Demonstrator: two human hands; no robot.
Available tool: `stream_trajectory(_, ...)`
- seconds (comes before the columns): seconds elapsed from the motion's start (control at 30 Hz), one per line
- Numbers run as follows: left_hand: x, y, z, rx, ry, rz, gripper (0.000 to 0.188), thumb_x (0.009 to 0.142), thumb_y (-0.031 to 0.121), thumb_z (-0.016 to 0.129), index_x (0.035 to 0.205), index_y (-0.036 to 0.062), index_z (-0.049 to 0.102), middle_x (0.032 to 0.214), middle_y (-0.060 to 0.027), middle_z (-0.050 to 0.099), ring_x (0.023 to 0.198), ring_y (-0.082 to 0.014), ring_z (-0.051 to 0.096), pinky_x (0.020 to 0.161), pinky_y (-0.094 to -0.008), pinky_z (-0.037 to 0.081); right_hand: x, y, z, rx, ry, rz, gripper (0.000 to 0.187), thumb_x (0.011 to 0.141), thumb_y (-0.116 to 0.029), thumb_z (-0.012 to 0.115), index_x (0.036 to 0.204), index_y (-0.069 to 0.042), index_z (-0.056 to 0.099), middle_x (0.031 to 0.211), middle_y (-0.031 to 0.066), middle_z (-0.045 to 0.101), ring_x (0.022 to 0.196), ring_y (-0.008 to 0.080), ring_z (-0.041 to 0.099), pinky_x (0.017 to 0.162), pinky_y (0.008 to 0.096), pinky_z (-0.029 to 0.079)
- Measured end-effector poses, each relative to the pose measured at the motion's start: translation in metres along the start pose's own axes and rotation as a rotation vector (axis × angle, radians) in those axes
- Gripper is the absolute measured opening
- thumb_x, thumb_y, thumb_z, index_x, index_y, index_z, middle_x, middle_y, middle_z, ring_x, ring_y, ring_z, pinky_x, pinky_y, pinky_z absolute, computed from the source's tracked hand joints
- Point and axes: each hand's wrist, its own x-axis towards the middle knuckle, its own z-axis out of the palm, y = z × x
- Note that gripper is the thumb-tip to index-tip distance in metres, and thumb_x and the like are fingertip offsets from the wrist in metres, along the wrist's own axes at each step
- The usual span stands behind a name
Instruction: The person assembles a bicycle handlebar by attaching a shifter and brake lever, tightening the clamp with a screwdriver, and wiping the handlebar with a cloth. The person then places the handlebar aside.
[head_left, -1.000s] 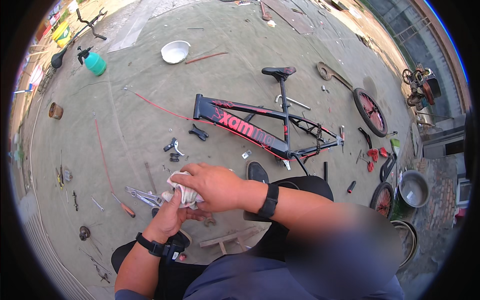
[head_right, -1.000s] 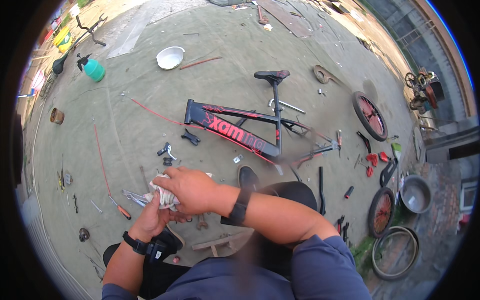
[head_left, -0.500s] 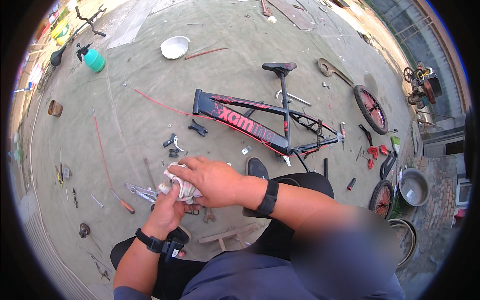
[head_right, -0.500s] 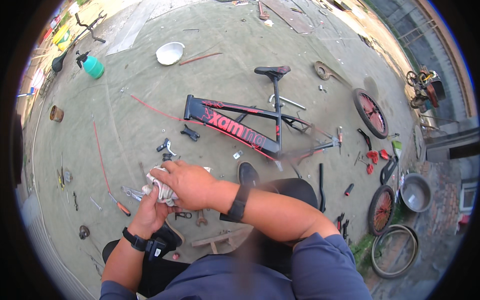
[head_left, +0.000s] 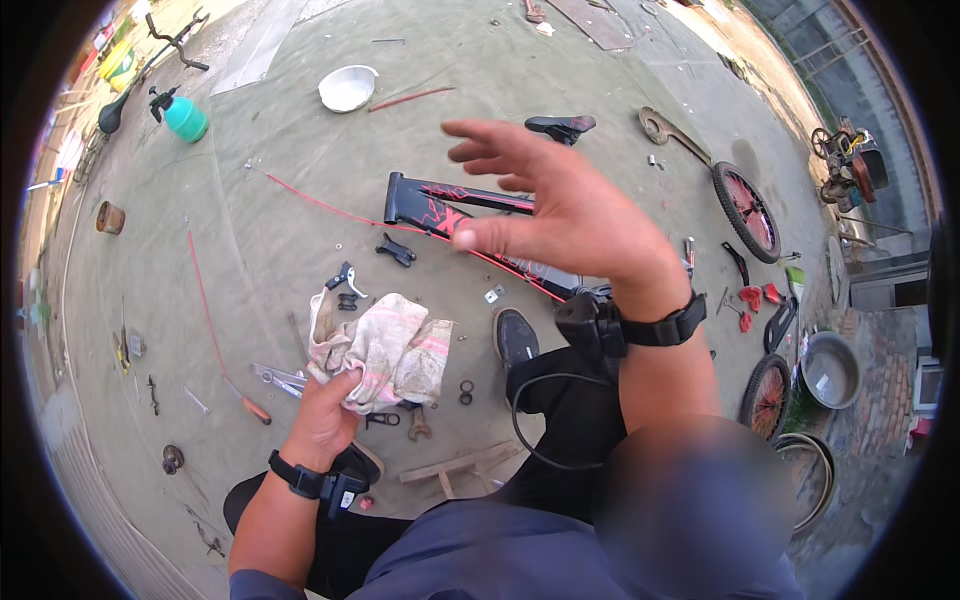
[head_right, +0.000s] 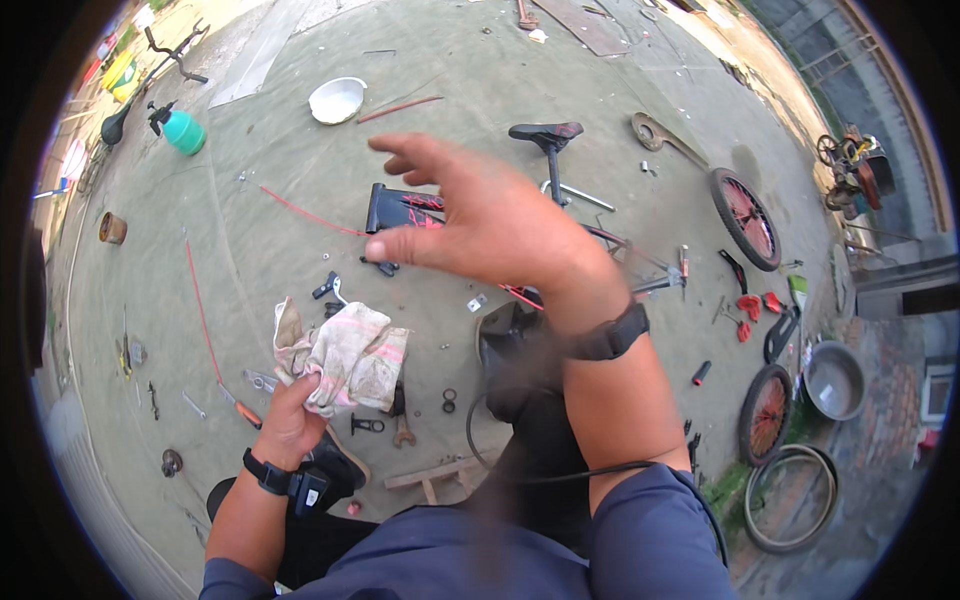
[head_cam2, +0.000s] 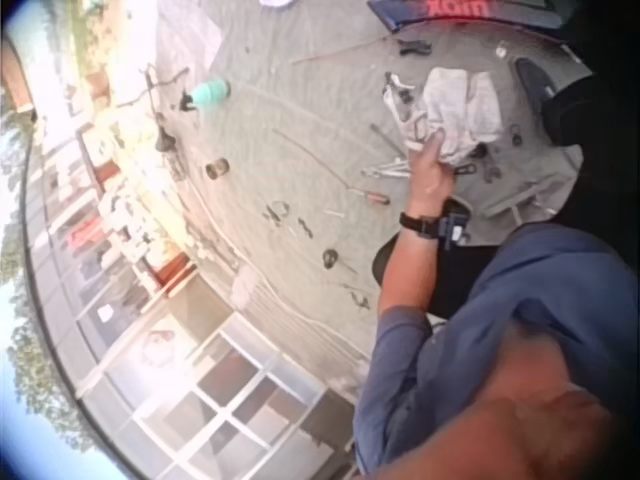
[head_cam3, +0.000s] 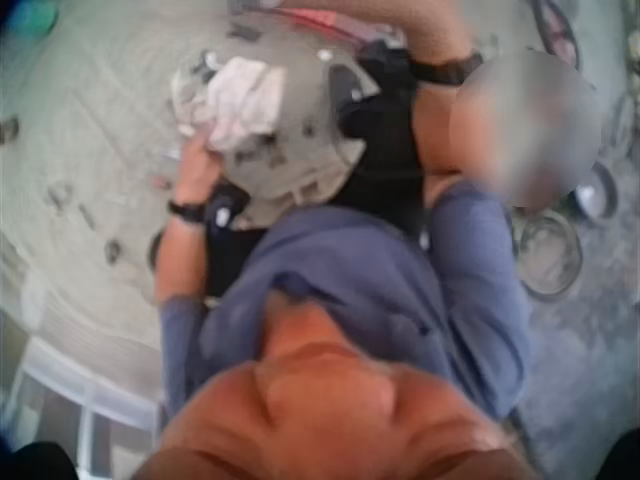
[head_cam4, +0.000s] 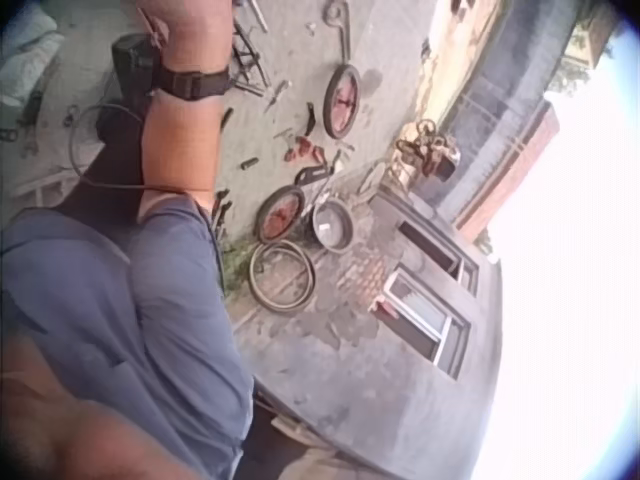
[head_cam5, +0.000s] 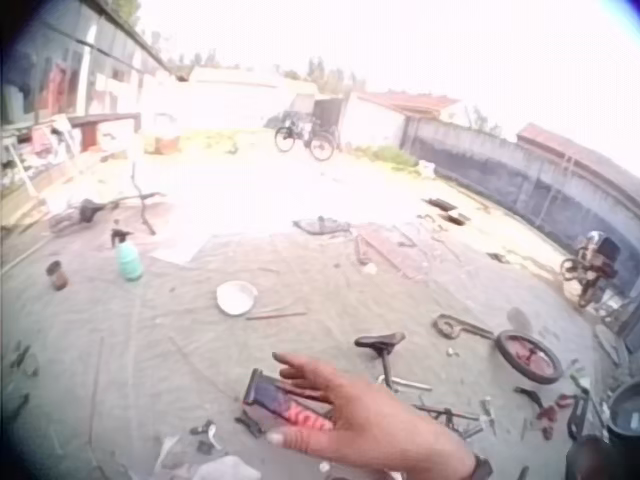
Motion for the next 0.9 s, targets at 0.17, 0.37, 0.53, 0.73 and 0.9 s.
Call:
stream_trajectory(0.17, 0.003, 0.001, 0.005, -0.071, 0.042, 0.037, 0.067, 0.092, 0.005, 0.066, 0.154, 0.0050, 0.039, 0.146, -0.0121, 0.058, 0.133, -0.0288, 0.059, 0.111, -0.0472, 0.049, 0.008, 0.054, -0.120, -0.189, 0.263, 0.236, 0.067, 0.093, -0.034, 0.081, 0.148, -0.005, 0.053, 0.129, 0.0152, 0.068, 0.121, 0.0233, 0.065, 0.103, 0.0367, 0.052)
stream_trajectory(0.37, 0.015, 0.001, 0.006, -0.081, 0.076, 0.049, 0.077, 0.088, 0.003, 0.069, 0.157, 0.0046, 0.034, 0.146, -0.0117, 0.055, 0.136, -0.0295, 0.056, 0.113, -0.0479, 0.048, -0.048, 0.209, -0.080, -0.454, -0.133, 0.700, 0.084, 0.081, -0.042, 0.088, 0.147, -0.004, 0.053, 0.131, 0.0212, 0.068, 0.118, 0.0344, 0.068, 0.102, 0.0427, 0.054)
stream_trajectory(0.53, 0.028, -0.006, -0.003, -0.074, 0.152, -0.005, 0.081, 0.086, 0.002, 0.070, 0.158, 0.0047, 0.033, 0.150, -0.0118, 0.052, 0.140, -0.0297, 0.052, 0.116, -0.0483, 0.045, -0.094, 0.305, 0.007, -0.542, -0.349, 0.723, 0.102, 0.075, -0.044, 0.089, 0.154, -0.002, 0.042, 0.151, 0.0236, 0.051, 0.138, 0.0375, 0.053, 0.115, 0.0422, 0.045)
stream_trajectory(0.73, 0.047, -0.008, -0.008, -0.042, 0.196, -0.065, 0.078, 0.086, 0.004, 0.072, 0.156, 0.0042, 0.036, 0.150, -0.0121, 0.054, 0.139, -0.0300, 0.053, 0.117, -0.0477, 0.043, -0.104, 0.351, 0.059, -0.616, -0.292, 0.776, 0.124, 0.068, -0.046, 0.095, 0.162, -0.003, 0.028, 0.151, 0.0210, 0.050, 0.140, 0.0380, 0.050, 0.116, 0.0440, 0.044)
stream_trajectory(0.9, 0.064, -0.008, -0.011, -0.001, 0.220, -0.109, 0.077, 0.086, 0.008, 0.074, 0.155, 0.0039, 0.039, 0.149, -0.0125, 0.056, 0.138, -0.0298, 0.055, 0.115, -0.0477, 0.045, -0.103, 0.373, 0.068, -0.609, -0.356, 0.860, 0.122, 0.063, -0.049, 0.096, 0.159, -0.007, 0.034, 0.141, 0.0204, 0.057, 0.133, 0.0366, 0.056, 0.111, 0.0433, 0.048)
